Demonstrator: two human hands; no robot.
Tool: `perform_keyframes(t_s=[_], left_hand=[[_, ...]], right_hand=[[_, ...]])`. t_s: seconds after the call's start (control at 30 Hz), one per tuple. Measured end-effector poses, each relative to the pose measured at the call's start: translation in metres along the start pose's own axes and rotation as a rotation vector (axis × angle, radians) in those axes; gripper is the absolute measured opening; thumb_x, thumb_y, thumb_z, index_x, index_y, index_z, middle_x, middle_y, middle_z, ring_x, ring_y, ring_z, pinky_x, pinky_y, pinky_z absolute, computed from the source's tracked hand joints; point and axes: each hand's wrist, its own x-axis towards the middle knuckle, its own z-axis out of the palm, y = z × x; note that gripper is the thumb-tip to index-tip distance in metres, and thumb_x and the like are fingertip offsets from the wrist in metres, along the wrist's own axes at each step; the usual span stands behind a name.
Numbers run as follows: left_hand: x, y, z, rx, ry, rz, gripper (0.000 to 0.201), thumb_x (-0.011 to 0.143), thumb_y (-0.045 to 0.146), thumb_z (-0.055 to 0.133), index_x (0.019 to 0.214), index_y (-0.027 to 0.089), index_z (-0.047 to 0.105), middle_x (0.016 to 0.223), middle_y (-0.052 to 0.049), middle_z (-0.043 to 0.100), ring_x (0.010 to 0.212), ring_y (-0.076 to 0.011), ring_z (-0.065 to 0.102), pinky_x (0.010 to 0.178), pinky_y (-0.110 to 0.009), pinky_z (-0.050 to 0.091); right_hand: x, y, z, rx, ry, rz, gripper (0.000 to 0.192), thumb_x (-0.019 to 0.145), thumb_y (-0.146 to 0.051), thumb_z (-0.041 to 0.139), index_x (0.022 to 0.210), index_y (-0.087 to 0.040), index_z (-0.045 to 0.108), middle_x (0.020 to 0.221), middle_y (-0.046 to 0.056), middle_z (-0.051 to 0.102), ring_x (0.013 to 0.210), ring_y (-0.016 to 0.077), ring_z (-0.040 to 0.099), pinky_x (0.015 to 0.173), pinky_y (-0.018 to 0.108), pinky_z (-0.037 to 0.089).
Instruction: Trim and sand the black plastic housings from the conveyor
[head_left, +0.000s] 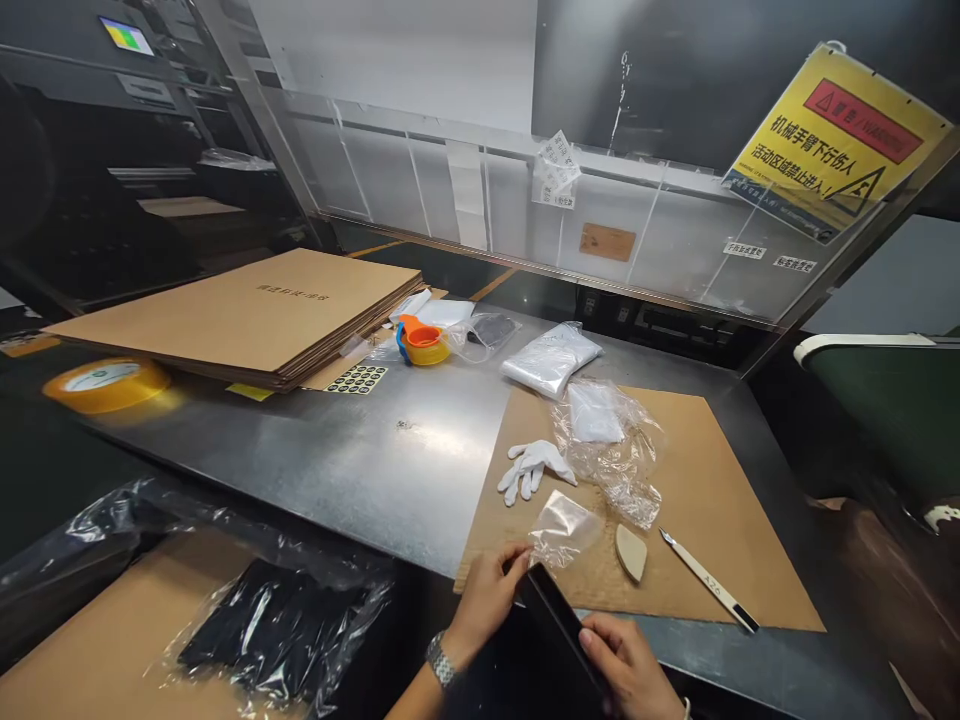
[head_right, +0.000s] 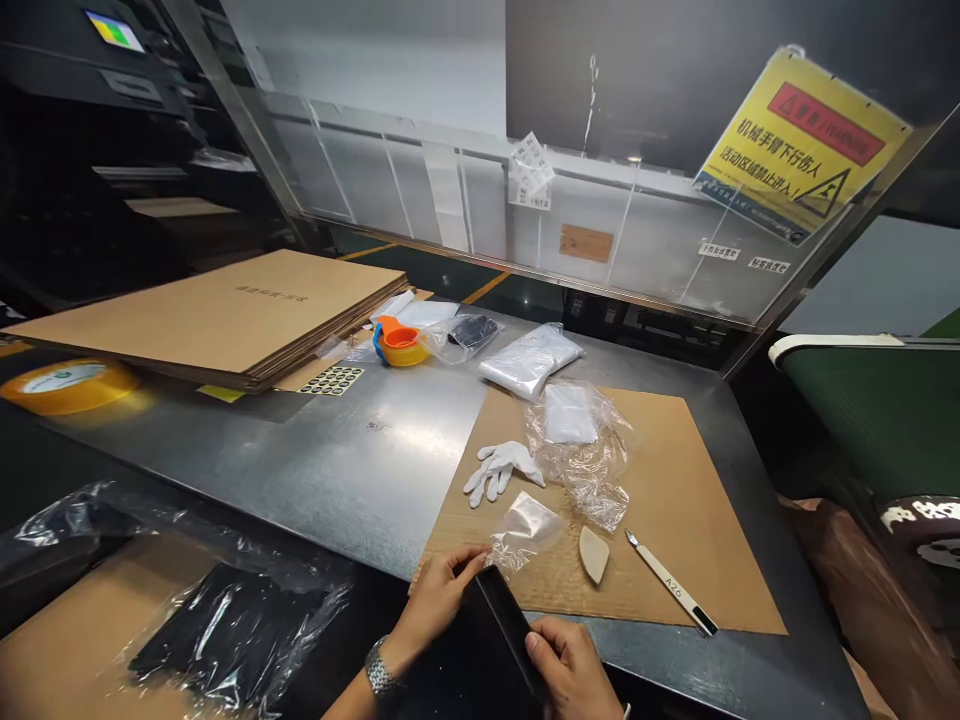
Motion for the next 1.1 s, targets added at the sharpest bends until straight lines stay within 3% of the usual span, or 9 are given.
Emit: perform_keyframes(t_s=[0.07, 0.13, 0.3, 0.43, 0.6, 0.73, 0.87, 0.93, 1.1], left_hand=[[0.001, 0.002, -0.005, -0.018, -0.043, 0.009, 0.032, 0.086, 0.029, 0.042, 0.079, 0.018, 0.071, 0.066, -0.001, 0.070, 0.061, -0.0160, 0.063, 0.057, -0.024, 0.049], [-0.001, 0.004, -0.006, -0.009, -0.051, 0.015, 0.030, 0.086, 0.028, 0.043, 0.080, 0.018, 0.071, 0.067, -0.001, 0.070, 0.063, -0.0166, 0.063, 0.057, -0.024, 0.049], [-0.017, 0.018, 0.009, 0.083, -0.002, 0.054, 0.031, 0.087, 0.020, 0.038, 0.110, 0.015, 0.059, 0.094, -0.010, 0.068, 0.086, -0.0221, 0.062, 0.075, -0.035, 0.050], [-0.029, 0.028, 0.021, 0.163, -0.050, 0.166, 0.027, 0.084, 0.014, 0.039, 0.094, 0.018, 0.064, 0.082, -0.009, 0.065, 0.078, -0.0254, 0.060, 0.070, -0.041, 0.050], [-0.027, 0.028, 0.009, 0.311, 0.022, 0.320, 0.031, 0.085, 0.010, 0.037, 0.111, 0.013, 0.054, 0.079, -0.010, 0.063, 0.073, -0.0234, 0.059, 0.064, -0.038, 0.051], [-0.029, 0.040, 0.003, 0.373, 0.016, 0.471, 0.023, 0.084, 0.008, 0.038, 0.097, 0.015, 0.057, 0.072, -0.007, 0.061, 0.065, -0.0209, 0.057, 0.056, -0.034, 0.050], [-0.034, 0.056, 0.002, 0.338, -0.061, 0.615, 0.021, 0.083, 0.008, 0.040, 0.092, 0.015, 0.058, 0.072, -0.007, 0.060, 0.064, -0.0196, 0.055, 0.056, -0.032, 0.049], [-0.030, 0.061, -0.004, 0.332, -0.086, 0.551, 0.022, 0.083, 0.008, 0.040, 0.093, 0.015, 0.058, 0.074, -0.007, 0.061, 0.067, -0.0200, 0.056, 0.058, -0.032, 0.049], [-0.003, 0.072, -0.033, 0.280, -0.171, 0.335, 0.022, 0.084, 0.010, 0.040, 0.088, 0.019, 0.060, 0.079, -0.005, 0.062, 0.075, -0.0200, 0.057, 0.065, -0.033, 0.047]], right_hand=[[0.005, 0.007, 0.004, -0.023, 0.075, 0.022, 0.057, 0.086, -0.062, 0.027, 0.071, -0.015, 0.055, 0.046, -0.006, 0.043, 0.029, 0.0067, 0.039, 0.027, 0.017, 0.027], [0.008, 0.012, 0.007, -0.066, 0.175, 0.010, 0.057, 0.088, -0.061, 0.026, 0.069, -0.016, 0.055, 0.047, -0.004, 0.047, 0.033, 0.0086, 0.046, 0.031, 0.017, 0.030], [0.008, 0.009, 0.019, -0.225, 0.366, -0.133, 0.049, 0.088, -0.055, 0.034, 0.084, -0.017, 0.065, 0.068, 0.009, 0.065, 0.064, 0.0194, 0.064, 0.055, 0.023, 0.044], [0.013, 0.004, 0.025, -0.293, 0.424, -0.235, 0.051, 0.087, -0.055, 0.032, 0.086, -0.017, 0.066, 0.074, 0.013, 0.067, 0.071, 0.0226, 0.065, 0.062, 0.027, 0.045], [0.023, -0.001, 0.016, -0.271, 0.488, -0.186, 0.044, 0.094, -0.043, 0.025, 0.086, -0.015, 0.058, 0.054, 0.003, 0.062, 0.045, 0.0149, 0.059, 0.042, 0.021, 0.041], [0.025, -0.011, 0.017, -0.287, 0.503, -0.167, 0.039, 0.094, -0.039, 0.029, 0.109, -0.012, 0.051, 0.055, 0.002, 0.065, 0.047, 0.0183, 0.063, 0.043, 0.024, 0.043], [0.022, -0.033, 0.014, -0.662, 0.452, -0.108, 0.043, 0.092, -0.029, 0.029, 0.126, -0.006, 0.043, 0.060, 0.009, 0.068, 0.053, 0.0247, 0.066, 0.046, 0.028, 0.043], [0.022, -0.048, 0.005, -0.836, 0.373, -0.091, 0.037, 0.092, -0.024, 0.030, 0.118, -0.012, 0.052, 0.056, 0.008, 0.067, 0.052, 0.0241, 0.066, 0.045, 0.027, 0.040], [0.028, -0.092, -0.031, -0.864, 0.253, -0.182, 0.021, 0.086, -0.021, 0.042, 0.082, -0.021, 0.063, 0.061, 0.006, 0.067, 0.057, 0.0213, 0.064, 0.048, 0.024, 0.035]])
